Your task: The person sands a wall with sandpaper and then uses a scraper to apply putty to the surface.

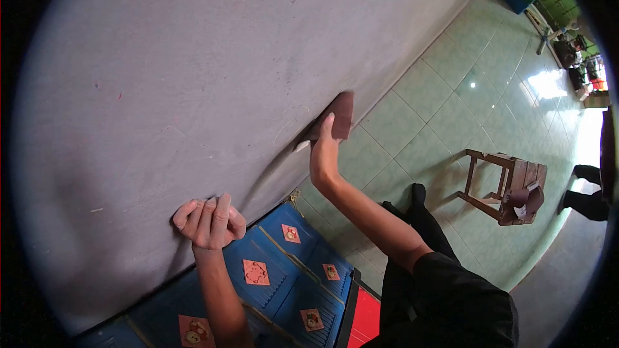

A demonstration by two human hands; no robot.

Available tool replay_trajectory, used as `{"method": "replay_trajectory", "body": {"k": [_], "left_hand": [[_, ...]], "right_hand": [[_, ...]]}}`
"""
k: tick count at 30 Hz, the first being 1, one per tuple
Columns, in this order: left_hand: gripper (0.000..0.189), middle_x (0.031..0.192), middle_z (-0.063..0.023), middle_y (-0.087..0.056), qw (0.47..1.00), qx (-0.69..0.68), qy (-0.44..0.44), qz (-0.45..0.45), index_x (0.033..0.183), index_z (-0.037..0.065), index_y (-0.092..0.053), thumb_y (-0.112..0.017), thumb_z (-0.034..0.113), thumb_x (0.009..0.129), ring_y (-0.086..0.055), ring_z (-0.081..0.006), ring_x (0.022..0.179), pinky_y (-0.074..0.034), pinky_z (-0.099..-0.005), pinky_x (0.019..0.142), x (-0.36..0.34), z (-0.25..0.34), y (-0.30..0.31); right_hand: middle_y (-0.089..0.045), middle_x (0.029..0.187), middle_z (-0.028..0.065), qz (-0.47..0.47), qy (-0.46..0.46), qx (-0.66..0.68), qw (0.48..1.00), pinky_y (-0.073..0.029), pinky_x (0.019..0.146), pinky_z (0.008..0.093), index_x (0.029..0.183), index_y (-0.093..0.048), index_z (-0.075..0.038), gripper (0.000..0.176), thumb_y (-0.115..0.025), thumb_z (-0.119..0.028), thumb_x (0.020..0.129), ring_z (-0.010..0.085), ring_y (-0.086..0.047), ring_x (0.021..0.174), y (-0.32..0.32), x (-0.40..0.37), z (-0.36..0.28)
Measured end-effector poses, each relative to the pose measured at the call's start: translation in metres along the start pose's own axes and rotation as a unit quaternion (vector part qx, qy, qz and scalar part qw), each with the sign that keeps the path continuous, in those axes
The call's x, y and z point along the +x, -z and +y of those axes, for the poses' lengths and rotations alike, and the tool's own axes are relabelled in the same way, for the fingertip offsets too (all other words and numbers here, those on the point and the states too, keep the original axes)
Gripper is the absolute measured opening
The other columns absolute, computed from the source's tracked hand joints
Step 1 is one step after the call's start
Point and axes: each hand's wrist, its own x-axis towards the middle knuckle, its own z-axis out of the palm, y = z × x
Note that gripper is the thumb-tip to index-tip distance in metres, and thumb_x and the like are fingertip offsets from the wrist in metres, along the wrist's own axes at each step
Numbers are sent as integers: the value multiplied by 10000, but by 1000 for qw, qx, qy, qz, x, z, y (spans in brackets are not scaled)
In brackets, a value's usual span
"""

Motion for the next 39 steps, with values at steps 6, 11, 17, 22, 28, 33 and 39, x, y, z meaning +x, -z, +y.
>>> {"method": "replay_trajectory", "body": {"k": [6,11,17,22,28,33,39], "left_hand": [[200,493,3,-504,1000,-6,-2,3,752,58,-647,-462,135,758,-438,-113,443,-319,-294,867,-2,-2,0],[212,489,2,-501,1000,2,1,18,748,59,-648,-453,140,770,-426,-110,440,-316,-295,867,-3,0,-2],[218,490,0,-502,1000,-3,-5,7,760,62,-650,-447,140,774,-419,-115,438,-317,-294,853,-2,-1,-2],[212,490,-1,-499,1000,1,2,4,767,67,-646,-448,145,774,-421,-122,441,-317,-296,834,-3,0,0],[206,496,-5,-510,1000,0,8,7,747,69,-641,-454,151,776,-427,-120,444,-316,-293,835,-4,2,-3],[202,500,-5,-511,1000,-2,13,-11,777,65,-645,-458,142,774,-436,-123,445,-318,-299,839,-1,2,2],[179,506,-5,-510,999,8,31,27,744,71,-643,-476,136,756,-446,-125,458,-320,-287,820,2,6,-5]], "right_hand": [[-402,1400,136,32,-145,151,977,-275,1056,338,1360,-309,93,748,-288,-545,970,242,-396,1255,34,101,33],[-324,1448,149,-12,-13,1,1000,-235,1076,333,1403,-264,37,647,-325,-458,991,245,-323,1308,30,55,14],[-295,1447,179,67,71,-79,992,-205,1092,329,1410,-231,63,714,-296,-505,982,267,-279,1334,13,47,7],[-354,1432,115,39,-165,140,976,-232,1086,313,1400,-239,84,788,-321,-562,957,204,-346,1285,39,129,7],[-172,1512,143,-44,-20,-73,996,-149,1119,326,1472,-62,-37,730,-284,-525,975,246,-182,1381,29,33,17],[-371,1428,28,-3,-122,190,974,-330,998,352,1436,-259,-81,651,-327,-528,968,218,-405,1209,59,171,43],[-170,1524,-58,-100,-4,132,986,-287,1031,301,1485,-112,-197,617,-393,-418,982,137,-251,1330,38,69,8]]}}
